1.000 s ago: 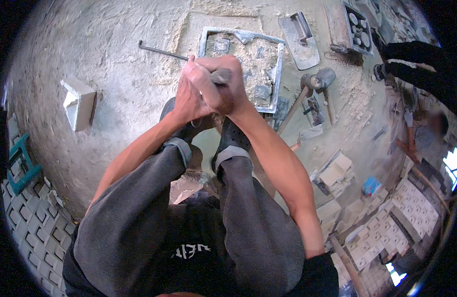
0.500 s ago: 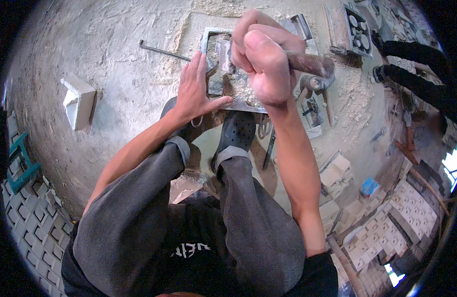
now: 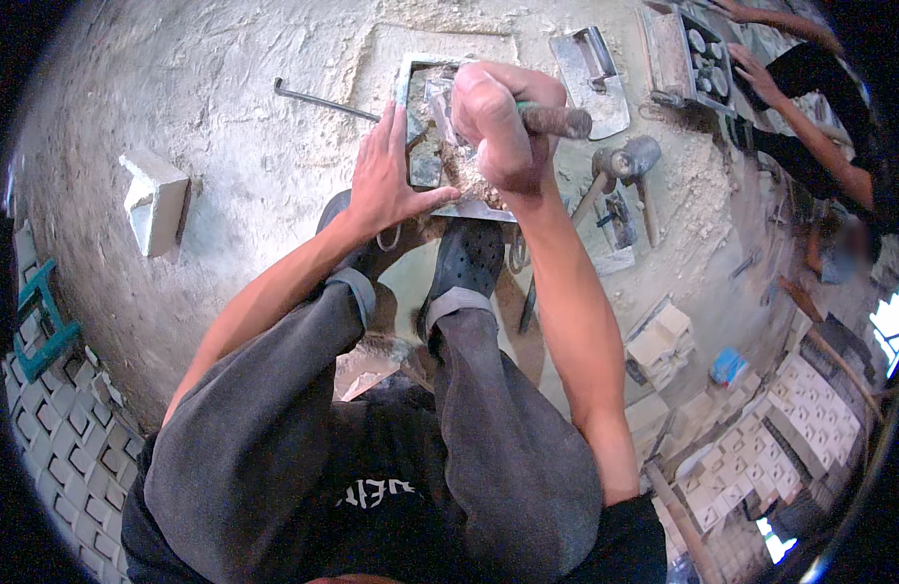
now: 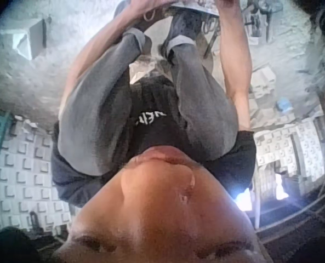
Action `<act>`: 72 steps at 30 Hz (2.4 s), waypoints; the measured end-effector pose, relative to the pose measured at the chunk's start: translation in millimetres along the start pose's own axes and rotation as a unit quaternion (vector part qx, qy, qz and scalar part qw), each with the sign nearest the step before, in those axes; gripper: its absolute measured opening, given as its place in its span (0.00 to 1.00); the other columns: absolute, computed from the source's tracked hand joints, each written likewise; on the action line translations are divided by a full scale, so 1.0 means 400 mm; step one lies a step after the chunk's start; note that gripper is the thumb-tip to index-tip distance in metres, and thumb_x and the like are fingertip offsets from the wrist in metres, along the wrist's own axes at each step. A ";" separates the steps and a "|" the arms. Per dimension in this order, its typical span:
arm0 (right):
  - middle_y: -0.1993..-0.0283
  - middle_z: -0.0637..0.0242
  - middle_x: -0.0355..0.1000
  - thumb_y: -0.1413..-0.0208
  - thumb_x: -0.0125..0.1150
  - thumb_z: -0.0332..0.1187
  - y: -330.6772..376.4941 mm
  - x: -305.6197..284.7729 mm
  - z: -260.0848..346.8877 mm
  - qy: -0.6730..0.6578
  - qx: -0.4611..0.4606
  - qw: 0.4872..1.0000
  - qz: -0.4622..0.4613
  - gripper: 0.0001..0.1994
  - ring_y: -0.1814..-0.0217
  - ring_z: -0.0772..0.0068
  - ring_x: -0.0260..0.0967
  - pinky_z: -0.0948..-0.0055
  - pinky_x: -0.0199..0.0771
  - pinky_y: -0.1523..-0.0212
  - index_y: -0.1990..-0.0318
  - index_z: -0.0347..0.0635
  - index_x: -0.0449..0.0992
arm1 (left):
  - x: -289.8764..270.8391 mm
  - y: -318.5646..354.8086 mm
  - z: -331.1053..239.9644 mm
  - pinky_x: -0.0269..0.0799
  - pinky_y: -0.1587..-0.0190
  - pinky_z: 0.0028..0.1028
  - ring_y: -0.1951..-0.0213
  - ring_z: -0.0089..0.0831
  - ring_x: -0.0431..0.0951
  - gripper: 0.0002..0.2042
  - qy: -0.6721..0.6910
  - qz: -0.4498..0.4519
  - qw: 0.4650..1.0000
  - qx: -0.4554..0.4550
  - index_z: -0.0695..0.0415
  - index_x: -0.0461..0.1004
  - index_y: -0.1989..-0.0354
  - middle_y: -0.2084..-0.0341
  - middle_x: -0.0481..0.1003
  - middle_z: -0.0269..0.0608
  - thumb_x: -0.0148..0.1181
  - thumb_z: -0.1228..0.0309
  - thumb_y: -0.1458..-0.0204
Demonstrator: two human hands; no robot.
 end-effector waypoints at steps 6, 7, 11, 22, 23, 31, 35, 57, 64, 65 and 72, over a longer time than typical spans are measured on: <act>0.86 0.72 0.57 0.46 0.52 0.35 0.048 -0.046 -0.157 0.063 0.096 0.993 0.002 0.18 0.84 0.82 0.52 0.76 0.50 0.83 0.86 0.35 0.62 | 0.016 -0.020 -0.016 0.44 0.32 0.47 0.31 0.53 0.47 0.65 0.012 0.004 1.000 0.014 0.72 0.42 0.33 0.33 0.45 0.65 0.65 0.31 0.69; 0.87 0.72 0.57 0.46 0.52 0.35 0.044 -0.034 -0.138 0.084 0.085 0.993 0.003 0.19 0.84 0.82 0.52 0.76 0.50 0.83 0.85 0.35 0.62 | 0.012 -0.009 -0.008 0.44 0.32 0.47 0.31 0.53 0.48 0.65 0.005 0.008 1.000 0.011 0.72 0.42 0.33 0.33 0.45 0.65 0.65 0.31 0.69; 0.87 0.73 0.54 0.45 0.49 0.34 0.060 -0.014 -0.038 0.075 0.058 0.995 0.018 0.20 0.84 0.82 0.48 0.75 0.47 0.83 0.87 0.38 0.57 | 0.002 0.000 0.006 0.45 0.32 0.47 0.32 0.54 0.49 0.66 0.003 0.002 1.000 -0.007 0.72 0.42 0.32 0.33 0.46 0.64 0.65 0.30 0.70; 0.86 0.71 0.56 0.43 0.47 0.32 0.097 -0.048 -0.028 -0.029 0.051 0.998 -0.030 0.19 0.84 0.82 0.50 0.75 0.47 0.83 0.87 0.39 0.60 | 0.012 0.001 0.023 0.49 0.35 0.47 0.35 0.57 0.54 0.53 0.029 -0.022 0.999 0.022 0.71 0.45 0.33 0.34 0.48 0.66 0.61 0.40 0.54; 0.86 0.71 0.54 0.44 0.46 0.31 0.099 -0.048 -0.036 -0.025 0.027 0.999 -0.026 0.19 0.84 0.81 0.47 0.74 0.46 0.83 0.87 0.40 0.57 | 0.014 0.005 0.029 0.51 0.35 0.46 0.36 0.58 0.56 0.42 0.032 -0.039 0.999 0.022 0.71 0.47 0.33 0.35 0.51 0.67 0.56 0.51 0.45; 0.87 0.73 0.48 0.42 0.44 0.32 0.117 -0.092 -0.089 0.018 0.064 0.995 -0.070 0.20 0.85 0.80 0.42 0.74 0.44 0.83 0.87 0.43 0.54 | 0.039 -0.014 0.004 0.54 0.36 0.45 0.36 0.58 0.58 0.32 0.082 -0.059 0.995 0.000 0.68 0.50 0.34 0.36 0.54 0.67 0.51 0.62 0.41; 0.87 0.75 0.47 0.41 0.44 0.35 0.122 -0.081 -0.040 -0.056 0.021 0.997 -0.057 0.20 0.85 0.80 0.42 0.73 0.44 0.83 0.86 0.44 0.54 | 0.024 0.001 0.019 0.54 0.36 0.44 0.36 0.57 0.59 0.30 0.076 -0.066 0.995 -0.007 0.68 0.51 0.34 0.37 0.56 0.66 0.50 0.64 0.41; 0.85 0.78 0.56 0.39 0.51 0.32 0.158 -0.021 -0.056 -0.063 0.073 0.971 -0.220 0.19 0.84 0.84 0.52 0.76 0.51 0.82 0.84 0.44 0.62 | 0.041 0.001 0.017 0.57 0.37 0.41 0.39 0.54 0.63 0.28 0.098 -0.054 0.993 -0.029 0.66 0.51 0.34 0.39 0.60 0.63 0.46 0.64 0.39; 0.85 0.78 0.57 0.39 0.52 0.35 0.176 -0.054 -0.200 0.026 0.086 0.984 -0.153 0.19 0.83 0.85 0.53 0.76 0.52 0.82 0.83 0.42 0.64 | 0.038 -0.009 -0.011 0.58 0.38 0.41 0.40 0.53 0.64 0.28 0.119 -0.044 0.991 -0.045 0.66 0.53 0.34 0.41 0.63 0.61 0.48 0.65 0.40; 0.85 0.78 0.57 0.39 0.52 0.35 0.158 -0.052 -0.173 -0.003 0.089 0.984 -0.155 0.19 0.83 0.86 0.53 0.76 0.51 0.82 0.83 0.42 0.64 | 0.036 -0.010 -0.006 0.59 0.38 0.41 0.40 0.53 0.65 0.28 0.113 -0.047 0.992 -0.043 0.66 0.53 0.34 0.41 0.63 0.61 0.48 0.65 0.40; 0.85 0.77 0.57 0.38 0.51 0.34 0.176 -0.031 -0.148 0.001 0.003 0.987 -0.162 0.20 0.84 0.84 0.51 0.77 0.49 0.83 0.84 0.45 0.60 | 0.040 -0.004 -0.003 0.59 0.39 0.42 0.42 0.54 0.65 0.28 0.123 -0.047 0.990 -0.050 0.66 0.52 0.34 0.42 0.63 0.62 0.47 0.65 0.39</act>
Point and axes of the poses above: each hand's wrist, its own y-axis away from the middle knuckle, its own x-axis out of the palm, z = x × y, the point moved 1 cm from there along -y, towards the middle knuckle
